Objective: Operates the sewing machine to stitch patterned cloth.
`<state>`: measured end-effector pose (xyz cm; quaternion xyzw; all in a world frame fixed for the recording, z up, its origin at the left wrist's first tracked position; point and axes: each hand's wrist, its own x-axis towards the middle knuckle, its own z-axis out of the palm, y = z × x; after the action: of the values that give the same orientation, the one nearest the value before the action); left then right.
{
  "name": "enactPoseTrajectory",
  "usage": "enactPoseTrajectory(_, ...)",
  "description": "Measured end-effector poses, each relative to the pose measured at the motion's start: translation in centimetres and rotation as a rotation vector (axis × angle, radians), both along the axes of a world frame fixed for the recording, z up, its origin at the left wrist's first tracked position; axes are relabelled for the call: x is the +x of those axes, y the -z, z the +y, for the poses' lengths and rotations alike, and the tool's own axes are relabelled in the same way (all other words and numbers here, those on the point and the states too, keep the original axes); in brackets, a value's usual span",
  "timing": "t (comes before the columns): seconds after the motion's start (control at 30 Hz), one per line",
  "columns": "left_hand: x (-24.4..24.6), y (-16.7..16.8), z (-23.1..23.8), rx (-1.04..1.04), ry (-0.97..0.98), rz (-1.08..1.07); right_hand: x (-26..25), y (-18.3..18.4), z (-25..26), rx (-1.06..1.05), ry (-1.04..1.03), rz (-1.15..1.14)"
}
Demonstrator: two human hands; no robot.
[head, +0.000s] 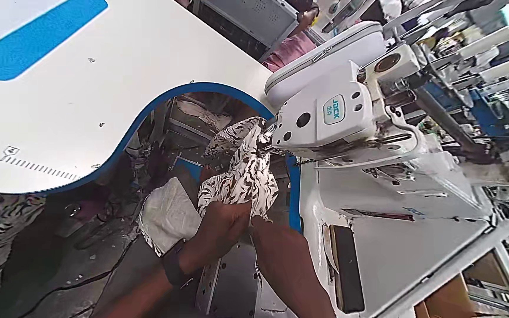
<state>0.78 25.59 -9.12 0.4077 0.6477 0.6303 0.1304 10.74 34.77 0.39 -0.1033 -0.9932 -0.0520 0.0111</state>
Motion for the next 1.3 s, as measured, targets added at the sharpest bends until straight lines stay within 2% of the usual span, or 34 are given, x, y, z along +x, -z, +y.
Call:
enactPoseTrajectory(0.1, -1.3, 0.4, 1.6, 0.022, 0.025, -0.027, -1.5, -0.2, 0.4, 0.003, 0.039, -0.016)
enactPoseTrajectory(0.2, -1.8, 0.2, 2.7, -0.038, -0.015, -0.092, -2.0, 0.0, 2.0, -0.177, 0.074, -0.037)
enactPoseTrajectory(0.3, -1.0, -2.4, 0.3, -0.227, -0.002, -0.088, 1.5, 0.1, 3.4, -0.394, 0.285, -0.247)
enactPoseTrajectory(0.37, 0.2, -2.4, -1.5, -0.257, -0.005, -0.003, 5.1, 2.2, 5.3, -0.528, 0.361, -0.369)
enactPoseTrajectory(0.43, 1.4, -1.9, -2.7, -0.248, 0.020, 0.070, 8.6, 4.0, 6.4, -0.620, 0.208, -0.233)
enactPoseTrajectory(0.5, 1.7, -1.5, -2.3, -0.196, -0.031, 0.136, 7.9, 0.1, 4.3, -0.484, -0.033, -0.077)
enactPoseTrajectory(0.57, 1.9, -0.9, -1.5, -0.162, -0.064, 0.150, 6.2, -3.8, -0.6, -0.368, -0.115, -0.104)
enactPoseTrajectory(0.63, 1.6, -1.3, -1.1, -0.191, -0.058, 0.126, 5.4, -3.4, -3.4, -0.338, -0.068, -0.216)
enactPoseTrajectory(0.7, 0.5, -2.4, -0.9, -0.247, -0.034, 0.096, 4.4, -3.3, -3.4, -0.296, 0.014, -0.269)
enactPoseTrajectory(0.77, 1.4, -3.2, -1.8, -0.320, 0.031, 0.097, 4.3, -4.4, -3.6, -0.220, 0.049, -0.226)
enactPoseTrajectory(0.87, 1.9, -2.7, -1.8, -0.271, -0.049, 0.269, 3.2, -3.9, -4.0, -0.198, 0.071, -0.189)
enactPoseTrajectory(0.93, 1.1, -2.5, -1.5, -0.272, -0.032, 0.265, 2.5, -3.4, -3.8, -0.176, 0.088, -0.202)
enactPoseTrajectory(1.17, -1.3, -2.8, -1.6, -0.323, 0.234, 0.098, 2.1, -3.5, -3.8, -0.095, 0.077, -0.213)
enactPoseTrajectory(1.3, -1.4, -3.0, -1.7, -0.302, 0.120, 0.193, 2.3, -3.1, -3.5, -0.020, 0.003, -0.130)
